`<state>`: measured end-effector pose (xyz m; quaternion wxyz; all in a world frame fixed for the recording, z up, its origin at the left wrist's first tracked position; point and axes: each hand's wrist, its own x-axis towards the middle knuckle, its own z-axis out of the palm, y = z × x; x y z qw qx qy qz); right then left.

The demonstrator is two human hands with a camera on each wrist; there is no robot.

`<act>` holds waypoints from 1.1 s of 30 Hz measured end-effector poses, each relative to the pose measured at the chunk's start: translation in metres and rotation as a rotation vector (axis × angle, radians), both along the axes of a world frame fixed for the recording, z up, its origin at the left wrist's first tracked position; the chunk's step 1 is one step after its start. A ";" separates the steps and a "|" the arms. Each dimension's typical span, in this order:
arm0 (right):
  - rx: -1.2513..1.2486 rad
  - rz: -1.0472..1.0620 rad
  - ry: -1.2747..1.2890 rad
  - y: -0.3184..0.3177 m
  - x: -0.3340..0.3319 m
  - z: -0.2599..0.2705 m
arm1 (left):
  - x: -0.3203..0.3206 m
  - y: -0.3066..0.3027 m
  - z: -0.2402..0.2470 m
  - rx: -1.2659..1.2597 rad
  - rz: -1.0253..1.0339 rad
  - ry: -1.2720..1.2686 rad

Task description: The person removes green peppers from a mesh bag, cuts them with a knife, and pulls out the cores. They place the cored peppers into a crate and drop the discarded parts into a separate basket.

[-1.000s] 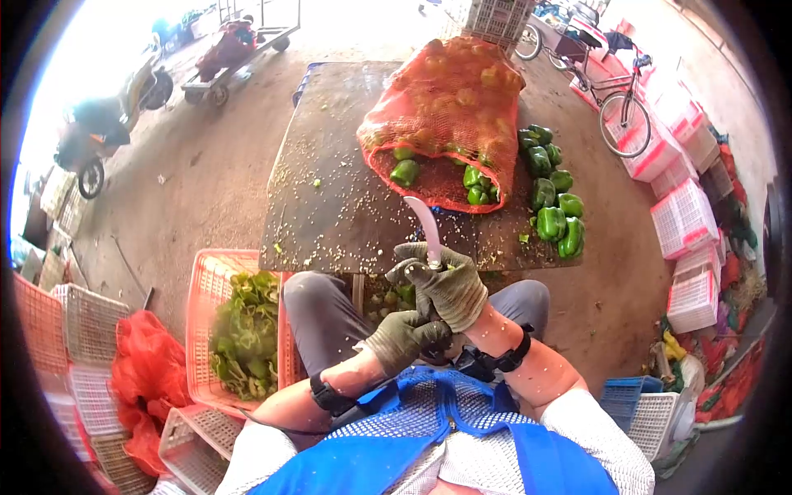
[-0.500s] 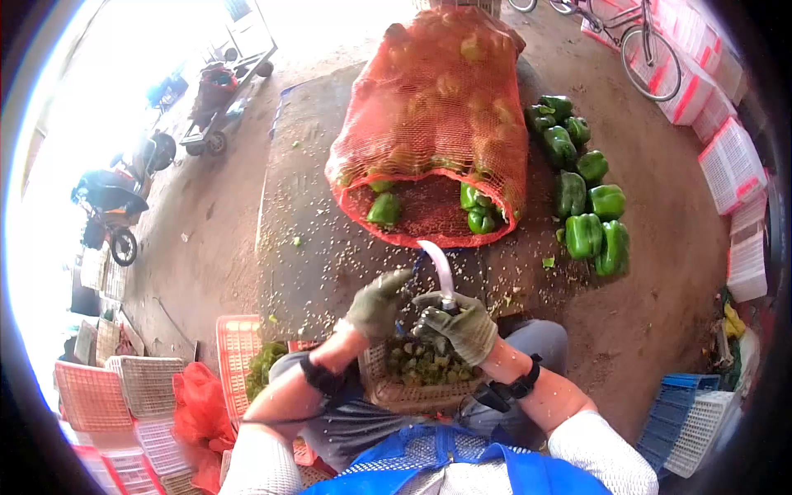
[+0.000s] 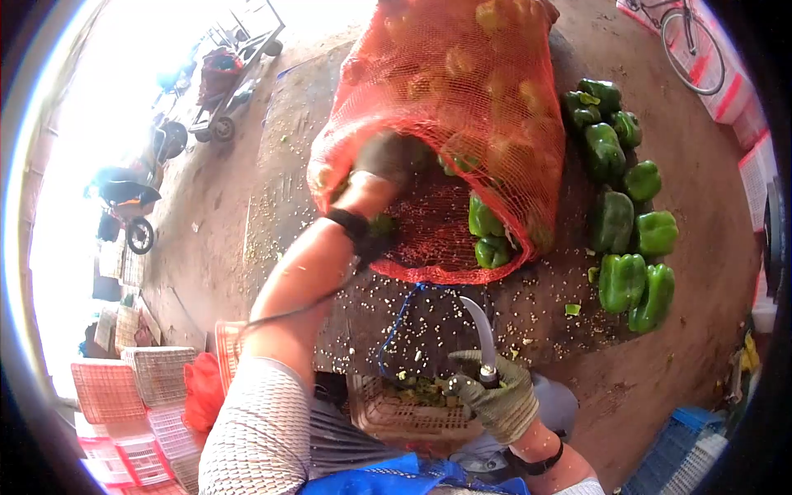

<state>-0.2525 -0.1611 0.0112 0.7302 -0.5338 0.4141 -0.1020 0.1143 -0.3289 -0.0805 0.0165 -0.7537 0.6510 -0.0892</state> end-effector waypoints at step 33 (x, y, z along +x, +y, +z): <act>-0.201 -0.079 0.018 0.022 0.027 -0.043 | -0.003 0.197 0.041 0.204 -0.146 0.275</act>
